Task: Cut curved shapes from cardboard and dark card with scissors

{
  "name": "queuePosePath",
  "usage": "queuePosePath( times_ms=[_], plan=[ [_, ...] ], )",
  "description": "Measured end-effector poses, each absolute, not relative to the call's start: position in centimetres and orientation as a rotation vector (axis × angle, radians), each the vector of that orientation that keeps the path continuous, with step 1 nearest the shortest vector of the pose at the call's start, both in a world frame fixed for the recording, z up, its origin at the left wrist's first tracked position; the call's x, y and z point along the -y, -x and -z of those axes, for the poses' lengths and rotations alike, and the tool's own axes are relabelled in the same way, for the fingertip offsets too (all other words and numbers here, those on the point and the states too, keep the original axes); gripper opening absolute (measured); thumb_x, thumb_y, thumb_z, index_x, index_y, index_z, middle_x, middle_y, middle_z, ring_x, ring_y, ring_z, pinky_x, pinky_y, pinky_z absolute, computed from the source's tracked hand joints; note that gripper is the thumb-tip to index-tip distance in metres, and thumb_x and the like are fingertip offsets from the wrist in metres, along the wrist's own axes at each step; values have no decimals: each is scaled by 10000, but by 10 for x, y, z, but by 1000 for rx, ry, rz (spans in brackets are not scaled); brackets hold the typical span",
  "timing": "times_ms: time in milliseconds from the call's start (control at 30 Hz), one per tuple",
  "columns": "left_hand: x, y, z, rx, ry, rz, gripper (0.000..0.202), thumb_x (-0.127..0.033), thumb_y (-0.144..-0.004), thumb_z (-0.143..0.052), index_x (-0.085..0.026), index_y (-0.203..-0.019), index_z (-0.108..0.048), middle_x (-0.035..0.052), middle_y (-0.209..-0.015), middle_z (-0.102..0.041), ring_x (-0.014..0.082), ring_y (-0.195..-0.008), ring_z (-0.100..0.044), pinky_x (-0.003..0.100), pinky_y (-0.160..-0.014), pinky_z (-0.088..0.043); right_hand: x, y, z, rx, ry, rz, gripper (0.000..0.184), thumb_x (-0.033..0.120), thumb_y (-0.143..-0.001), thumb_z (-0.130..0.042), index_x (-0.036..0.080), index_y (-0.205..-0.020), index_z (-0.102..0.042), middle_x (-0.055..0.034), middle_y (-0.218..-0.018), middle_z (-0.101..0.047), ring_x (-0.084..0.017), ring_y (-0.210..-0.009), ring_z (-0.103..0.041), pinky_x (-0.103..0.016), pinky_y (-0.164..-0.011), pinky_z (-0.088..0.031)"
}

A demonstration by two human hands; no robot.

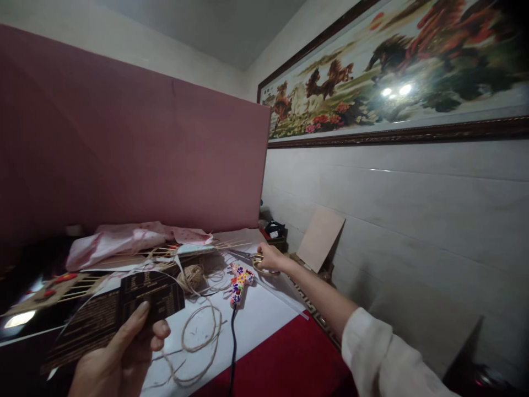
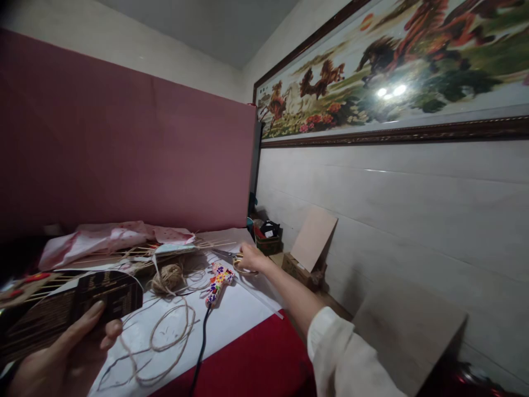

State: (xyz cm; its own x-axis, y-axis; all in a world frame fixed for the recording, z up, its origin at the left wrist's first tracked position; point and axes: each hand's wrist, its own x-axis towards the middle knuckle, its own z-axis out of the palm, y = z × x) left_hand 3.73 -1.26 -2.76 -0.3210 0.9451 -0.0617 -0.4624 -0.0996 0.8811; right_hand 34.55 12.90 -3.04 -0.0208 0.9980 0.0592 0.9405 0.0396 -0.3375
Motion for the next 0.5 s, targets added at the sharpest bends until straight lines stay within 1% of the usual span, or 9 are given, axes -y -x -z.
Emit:
queuePosePath(
  times_ms=[100,233,367,433,500],
  plan=[
    [16,-38,29,-987,-603,-1567,308,-350,-439,-906,-192,-602,-699,5,-581,-619,140,-549,-546,203,-499,-527,-154,-326,36,2083,1941,-227,321,323,-940,-594,166,-1220,-574,-96,-1231,-591,-235,-1053,-614,-437,-876,-533],
    [14,-36,33,-976,-536,-1577,348,-315,-376,-934,-209,-636,-728,-14,-558,-614,145,-561,-557,203,-537,-553,-165,-303,42,2113,1872,-226,319,323,-938,-598,165,-1214,-580,-94,-1231,-592,-235,-1051,-615,-432,-871,-534],
    [13,-36,31,-977,-543,-1588,337,-288,-417,-926,-229,-688,-734,-32,-594,-623,128,-550,-544,191,-540,-548,-157,-288,38,2047,1841,-270,309,322,-936,-602,176,-1208,-583,-87,-1224,-596,-230,-1048,-617,-426,-873,-534],
    [14,-37,28,-970,-537,-1601,321,-282,-422,-921,-223,-667,-722,-33,-597,-613,123,-543,-533,187,-517,-535,-143,-279,32,1995,1793,-297,272,317,-943,-588,162,-1167,-607,-101,-1221,-603,-237,-1071,-607,-436,-903,-516],
    [15,-40,24,-979,-523,-1598,322,-284,-405,-922,-208,-636,-712,-25,-585,-606,127,-534,-527,197,-503,-529,-121,-267,25,1967,1678,-356,227,308,-973,-527,139,-1057,-654,-130,-1184,-636,-242,-1108,-594,-411,-941,-485]
  ],
)
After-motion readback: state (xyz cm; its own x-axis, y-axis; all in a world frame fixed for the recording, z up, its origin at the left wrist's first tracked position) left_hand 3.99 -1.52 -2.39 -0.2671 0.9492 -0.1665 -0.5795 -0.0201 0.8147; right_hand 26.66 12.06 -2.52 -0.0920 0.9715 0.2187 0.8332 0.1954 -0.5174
